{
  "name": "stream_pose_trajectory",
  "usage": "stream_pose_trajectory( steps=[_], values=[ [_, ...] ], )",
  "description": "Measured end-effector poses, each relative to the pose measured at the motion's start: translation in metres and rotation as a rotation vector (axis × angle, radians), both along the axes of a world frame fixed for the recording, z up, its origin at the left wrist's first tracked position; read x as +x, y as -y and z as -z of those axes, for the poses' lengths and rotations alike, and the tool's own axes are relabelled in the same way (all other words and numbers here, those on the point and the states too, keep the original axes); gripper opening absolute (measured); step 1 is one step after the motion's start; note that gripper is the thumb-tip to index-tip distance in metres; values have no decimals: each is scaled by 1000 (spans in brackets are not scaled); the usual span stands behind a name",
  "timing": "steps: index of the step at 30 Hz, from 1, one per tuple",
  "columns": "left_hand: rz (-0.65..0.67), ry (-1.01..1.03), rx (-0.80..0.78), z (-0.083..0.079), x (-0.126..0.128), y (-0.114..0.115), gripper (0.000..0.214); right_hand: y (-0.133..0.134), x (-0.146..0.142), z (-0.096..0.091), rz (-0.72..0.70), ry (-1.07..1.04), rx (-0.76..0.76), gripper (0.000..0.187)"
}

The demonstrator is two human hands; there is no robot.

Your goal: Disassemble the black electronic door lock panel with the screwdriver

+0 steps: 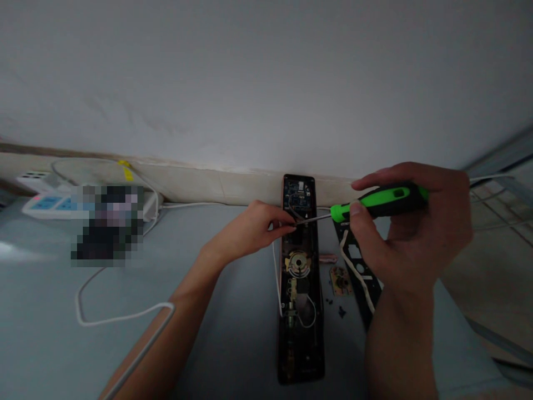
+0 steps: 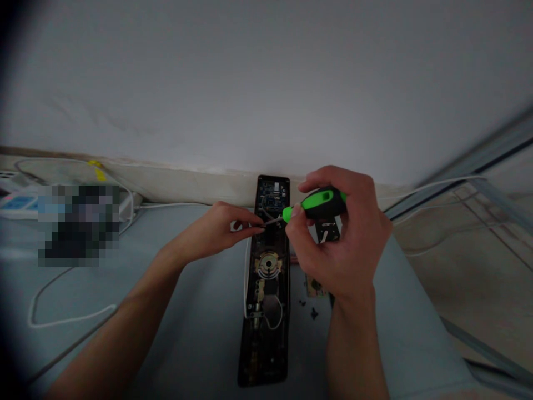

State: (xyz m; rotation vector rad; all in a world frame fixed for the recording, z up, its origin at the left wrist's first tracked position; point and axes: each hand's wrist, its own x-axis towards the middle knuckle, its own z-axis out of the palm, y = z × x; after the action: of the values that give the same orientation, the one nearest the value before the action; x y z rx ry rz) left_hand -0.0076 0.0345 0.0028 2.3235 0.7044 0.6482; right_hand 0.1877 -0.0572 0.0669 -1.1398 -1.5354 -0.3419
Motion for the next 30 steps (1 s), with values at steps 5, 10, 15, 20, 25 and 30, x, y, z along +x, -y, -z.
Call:
stream_pose_trajectory(
  steps=[5,10,15,20,25,30],
  values=[
    [-9,-4,4,0,-1,-1,12,2,2,-4,11,49,2,27],
    [-16,-13,11,-4,2,6,16,8,12,-10,-8,95,-45,31],
    [71,-39,82,-12,15,21,19,24,31,-21,-7,101,-215,30],
    [148,-119,91,-16,31,36,16,34,60,-27,-89,244,-552,26],
    [223,-225,104,-21,49,41,17,36,79,-25,-82,258,-761,22],
    [250,-368,156,-24,77,43,13,45,89,-25,-115,211,-823,23]
  ],
)
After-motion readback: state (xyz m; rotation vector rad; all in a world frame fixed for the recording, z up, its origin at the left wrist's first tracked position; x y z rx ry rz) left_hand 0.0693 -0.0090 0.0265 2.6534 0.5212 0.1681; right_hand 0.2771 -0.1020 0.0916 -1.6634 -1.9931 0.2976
